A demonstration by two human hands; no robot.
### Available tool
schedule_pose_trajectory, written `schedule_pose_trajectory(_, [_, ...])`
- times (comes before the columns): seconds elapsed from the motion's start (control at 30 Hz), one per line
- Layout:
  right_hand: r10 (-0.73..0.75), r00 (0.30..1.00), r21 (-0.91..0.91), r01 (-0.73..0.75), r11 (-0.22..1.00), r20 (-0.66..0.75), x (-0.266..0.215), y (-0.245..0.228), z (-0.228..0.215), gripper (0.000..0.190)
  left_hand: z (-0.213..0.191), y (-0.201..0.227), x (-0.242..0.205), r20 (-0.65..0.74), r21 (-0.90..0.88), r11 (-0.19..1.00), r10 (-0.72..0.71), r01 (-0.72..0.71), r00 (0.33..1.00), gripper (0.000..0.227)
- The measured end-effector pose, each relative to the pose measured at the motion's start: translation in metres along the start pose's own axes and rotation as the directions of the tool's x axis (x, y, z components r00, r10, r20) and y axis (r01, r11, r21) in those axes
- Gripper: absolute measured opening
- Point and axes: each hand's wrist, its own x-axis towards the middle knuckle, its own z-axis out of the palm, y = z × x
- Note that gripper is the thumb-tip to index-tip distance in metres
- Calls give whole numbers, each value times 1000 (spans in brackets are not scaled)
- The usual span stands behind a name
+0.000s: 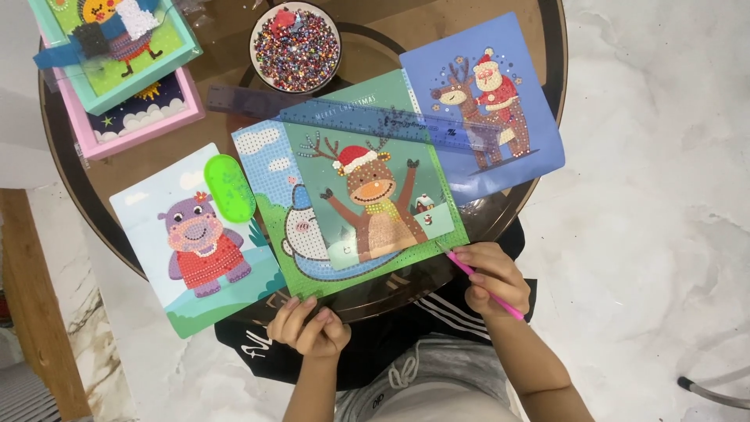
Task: A person is performing a diamond painting craft, using a specialized pen to place small beads onto a sticky card and a ruler to align them into straight rows.
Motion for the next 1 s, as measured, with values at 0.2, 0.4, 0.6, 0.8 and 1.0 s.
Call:
schedule_pose_trajectory(0.2, [-10,1000,-9,10,1000,-15,-7,4,0,25,1,1,3,-14,20,1000,8,-8,1000,10])
schedule_pose_trajectory(0.4, [-28,999,-32,26,999,-41,-14,5,-2,27,-1,-2,-2,-4,15,1000,1,-1,1000,11])
schedule_pose_trajectory(0.6, [-48,991,-69,39,997,-127,-48,15,-8,30,-7,-13,-17,38,19,999,28,-29,999,1])
schedule_pose_trajectory(0.8, [-116,969,-117,92,989,-219,-62,21,-7,36,-11,-18,-22,103,26,998,57,-60,993,9])
schedule_pose_trajectory(1.0, [-133,969,-140,106,985,-206,-77,23,-13,38,-9,-17,-20,89,18,997,69,-71,994,8])
